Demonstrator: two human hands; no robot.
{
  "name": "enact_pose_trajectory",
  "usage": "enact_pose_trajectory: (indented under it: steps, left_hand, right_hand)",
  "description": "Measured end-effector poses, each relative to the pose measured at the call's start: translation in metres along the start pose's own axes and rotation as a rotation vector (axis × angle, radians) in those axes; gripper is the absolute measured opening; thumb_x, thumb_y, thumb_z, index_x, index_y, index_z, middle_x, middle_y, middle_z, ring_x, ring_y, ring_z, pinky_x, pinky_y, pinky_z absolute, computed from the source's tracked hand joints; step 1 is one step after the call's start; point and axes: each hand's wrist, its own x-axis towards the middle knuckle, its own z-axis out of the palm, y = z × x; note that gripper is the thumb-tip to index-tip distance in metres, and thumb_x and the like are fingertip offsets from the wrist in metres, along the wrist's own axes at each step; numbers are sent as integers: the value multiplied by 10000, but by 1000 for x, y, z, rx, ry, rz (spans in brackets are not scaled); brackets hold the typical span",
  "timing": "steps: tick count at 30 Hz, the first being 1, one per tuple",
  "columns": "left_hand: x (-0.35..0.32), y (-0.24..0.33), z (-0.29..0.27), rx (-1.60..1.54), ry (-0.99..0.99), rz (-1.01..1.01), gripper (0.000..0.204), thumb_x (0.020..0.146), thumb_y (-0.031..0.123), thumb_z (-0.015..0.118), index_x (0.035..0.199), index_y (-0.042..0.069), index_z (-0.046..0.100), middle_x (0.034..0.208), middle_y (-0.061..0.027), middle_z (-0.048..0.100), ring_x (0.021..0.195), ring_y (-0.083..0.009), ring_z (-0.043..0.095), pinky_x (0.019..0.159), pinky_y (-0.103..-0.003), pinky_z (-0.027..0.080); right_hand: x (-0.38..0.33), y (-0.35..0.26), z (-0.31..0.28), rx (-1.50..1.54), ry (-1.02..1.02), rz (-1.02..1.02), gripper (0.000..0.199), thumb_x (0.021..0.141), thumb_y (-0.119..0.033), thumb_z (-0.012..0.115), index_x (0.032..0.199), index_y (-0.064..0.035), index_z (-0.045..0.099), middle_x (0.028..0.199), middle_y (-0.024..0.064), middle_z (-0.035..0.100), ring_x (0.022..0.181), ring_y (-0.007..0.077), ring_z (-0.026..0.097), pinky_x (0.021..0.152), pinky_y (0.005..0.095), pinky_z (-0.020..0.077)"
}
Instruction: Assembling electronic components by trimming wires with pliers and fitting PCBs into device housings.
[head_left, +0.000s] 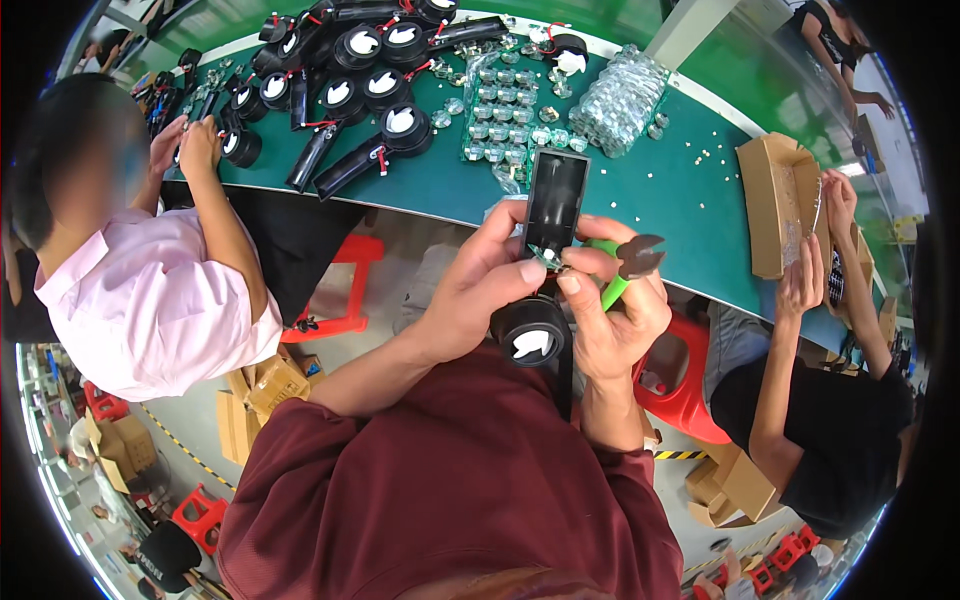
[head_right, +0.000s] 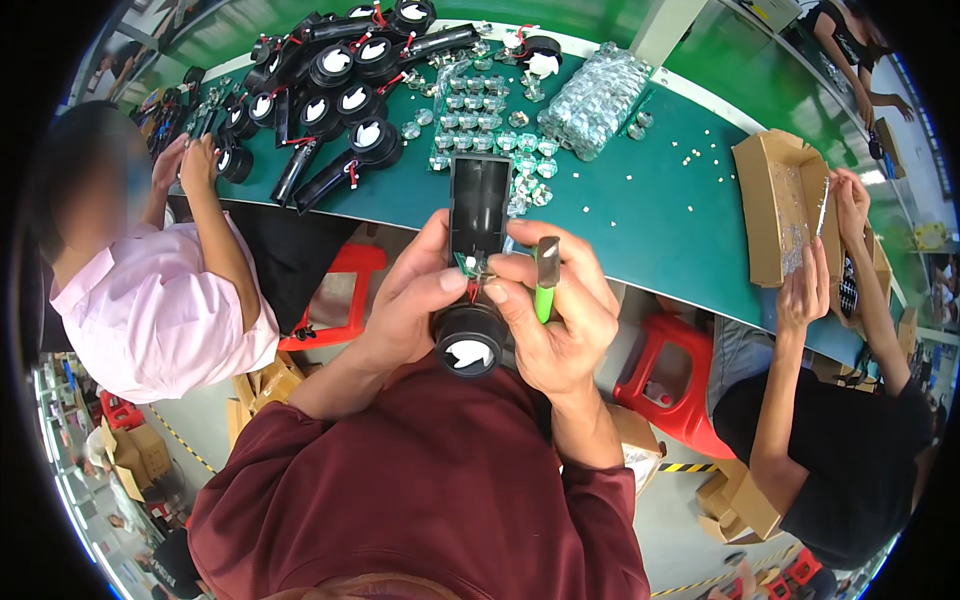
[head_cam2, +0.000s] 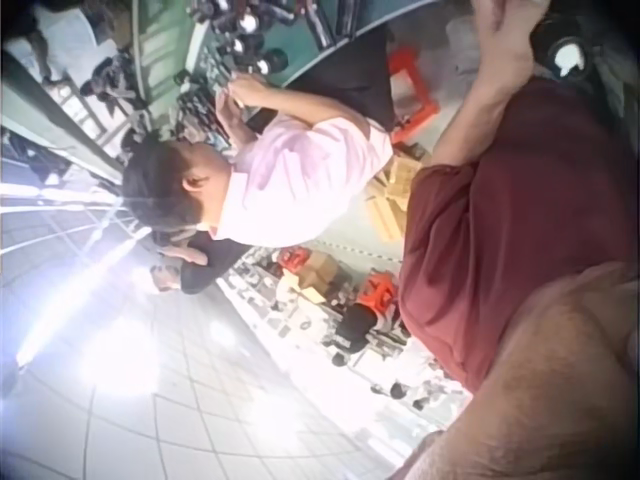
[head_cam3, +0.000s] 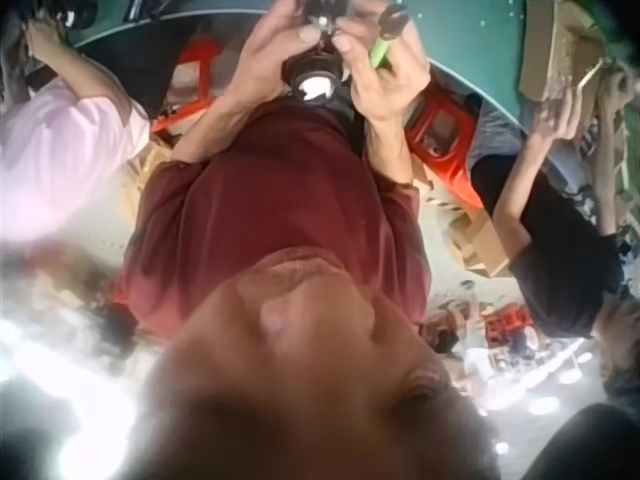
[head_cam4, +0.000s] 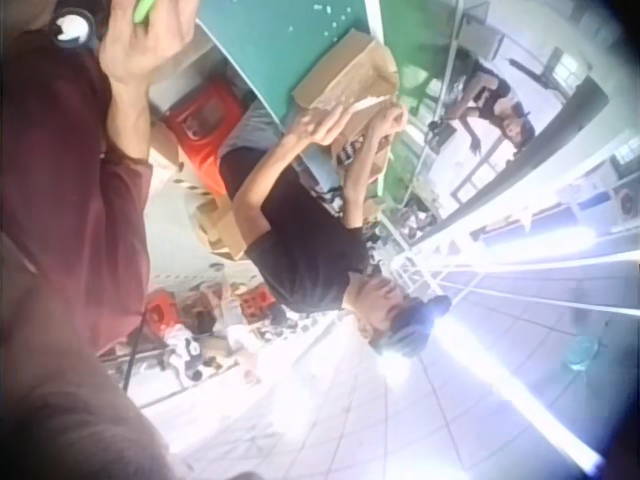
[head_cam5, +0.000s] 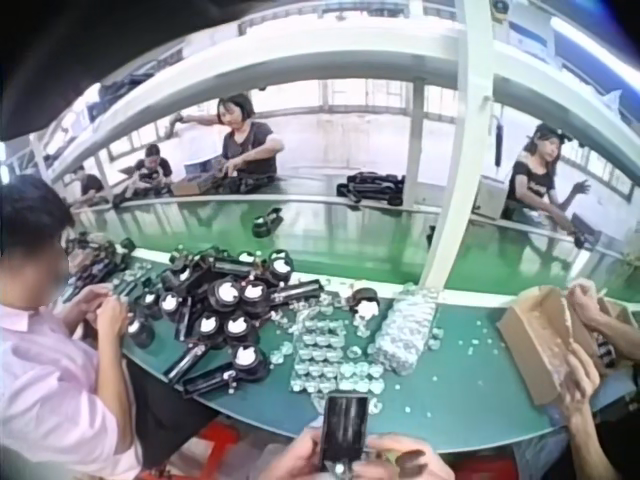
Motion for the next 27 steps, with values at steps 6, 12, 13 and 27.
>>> enact_pose_trajectory:
  steps: [6,12,13,27]
  left_hand:
    - [-1,8,9,-128,116,-146,349,1047,177,472,1364,56,393,1119,-68,586,983,-105,603,806,-276,518]
    - [-3,5,5,-173,192,-191,432,1041,156,471,1441,76,328,1089,-90,601,936,-126,637,744,-275,539]
    - [-4,8,4,-43,164,-179,501,1035,134,471,1487,99,259,1122,-113,598,939,-131,637,748,-278,540]
    - [-11,2,6,108,209,-81,308,1037,91,458,1324,142,358,1111,-80,559,903,-52,515,755,-209,456]
  right_hand:
    - [1,-3,-1,132,-45,205,137,868,5,696,990,59,730,1156,145,657,672,110,638,582,242,504]
    - [4,0,0,122,-58,178,139,863,38,673,991,54,727,1147,129,658,609,78,611,523,226,471]
    - [4,1,-1,103,-61,161,137,862,34,681,989,52,726,1145,128,659,603,75,610,515,225,467]
    - [6,3,-3,60,-92,85,148,840,17,697,982,23,740,1116,143,672,751,134,661,613,246,514]
